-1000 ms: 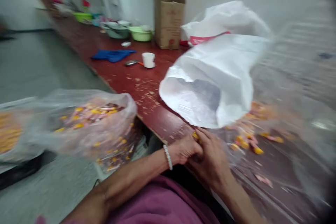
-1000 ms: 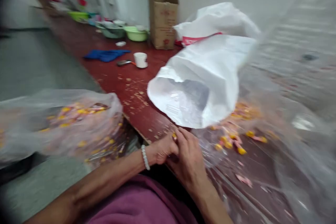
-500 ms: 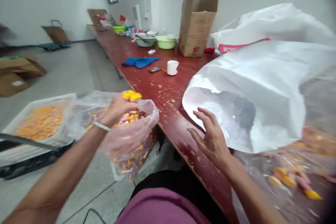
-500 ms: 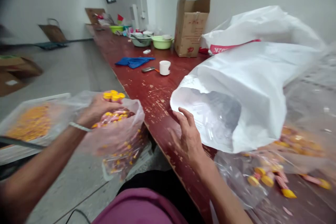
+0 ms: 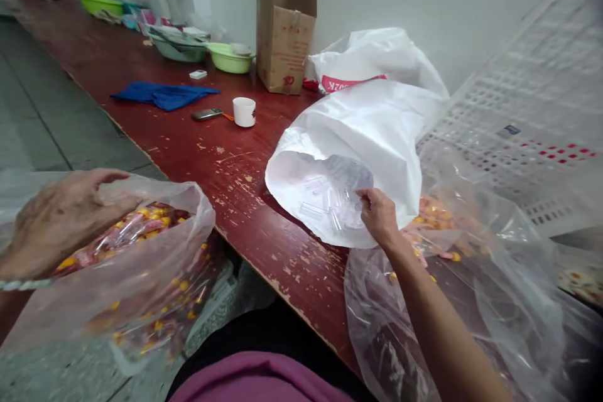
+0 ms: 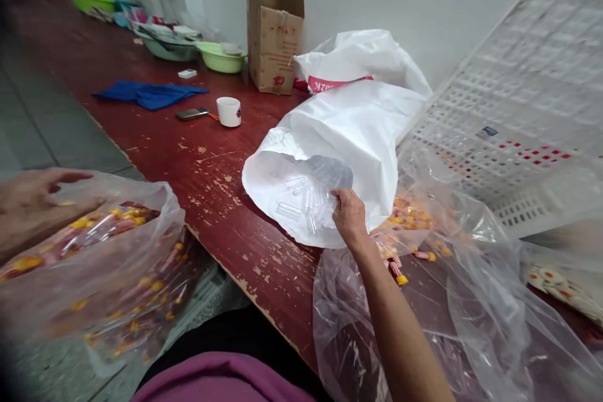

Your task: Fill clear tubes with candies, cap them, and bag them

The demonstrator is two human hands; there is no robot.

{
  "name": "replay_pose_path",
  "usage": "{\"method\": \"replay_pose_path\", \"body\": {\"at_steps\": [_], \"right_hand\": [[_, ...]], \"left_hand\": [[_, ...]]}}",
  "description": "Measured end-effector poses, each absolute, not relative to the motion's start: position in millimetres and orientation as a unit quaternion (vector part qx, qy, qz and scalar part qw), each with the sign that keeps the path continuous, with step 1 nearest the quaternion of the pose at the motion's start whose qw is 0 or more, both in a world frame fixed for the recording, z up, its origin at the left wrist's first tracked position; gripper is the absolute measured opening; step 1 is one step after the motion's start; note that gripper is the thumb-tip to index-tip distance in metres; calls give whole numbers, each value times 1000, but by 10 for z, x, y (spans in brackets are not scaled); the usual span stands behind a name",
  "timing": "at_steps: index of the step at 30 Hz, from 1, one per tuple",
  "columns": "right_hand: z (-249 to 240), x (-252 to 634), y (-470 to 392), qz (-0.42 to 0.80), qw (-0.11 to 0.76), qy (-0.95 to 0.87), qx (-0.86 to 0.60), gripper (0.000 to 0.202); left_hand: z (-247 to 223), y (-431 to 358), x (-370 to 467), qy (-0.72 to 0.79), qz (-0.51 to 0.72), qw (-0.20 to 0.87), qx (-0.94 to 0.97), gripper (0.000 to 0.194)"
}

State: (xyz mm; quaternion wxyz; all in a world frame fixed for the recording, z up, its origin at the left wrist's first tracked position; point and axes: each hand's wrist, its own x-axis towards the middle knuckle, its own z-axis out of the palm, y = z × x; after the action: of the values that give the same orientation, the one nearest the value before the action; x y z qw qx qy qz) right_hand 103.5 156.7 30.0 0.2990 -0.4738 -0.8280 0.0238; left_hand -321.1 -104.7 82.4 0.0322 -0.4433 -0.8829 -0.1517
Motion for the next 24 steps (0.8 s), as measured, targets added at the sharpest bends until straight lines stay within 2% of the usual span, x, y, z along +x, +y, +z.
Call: {"method": "replay_pose_path", "body": {"at_steps": [1,3,6,10,15,20,24], "right_hand": [[319,1046,1615,13,277,-836,-474,33],[342,1018,1692,-11,229,-855,-465,37],[342,918,1785,-39,149,-891,-427,41],[288,828,1891,-48,54,-923,-378,41],[231,813,1951,-46,3,-928,-369,42],[243,764,1995,-42,-28,-936,-349,40],[243,733,2078,-54,-20,-940,-337,28]], "left_hand": [[914,-1002,-3005,-875,-179,62,-444,56],[1003,-852,-2543,-815,-275,44,-507,42],[868,-457,-1893,-692,-358,-4,-627,25],[478,211,-1281,-655,-268,-96,-700,28],[246,775,-827,-726,-140,-120,-663,34],[195,930,-745,-734,-122,-117,-658,37],[175,914,-865,-729,-147,-131,-656,33]]}}
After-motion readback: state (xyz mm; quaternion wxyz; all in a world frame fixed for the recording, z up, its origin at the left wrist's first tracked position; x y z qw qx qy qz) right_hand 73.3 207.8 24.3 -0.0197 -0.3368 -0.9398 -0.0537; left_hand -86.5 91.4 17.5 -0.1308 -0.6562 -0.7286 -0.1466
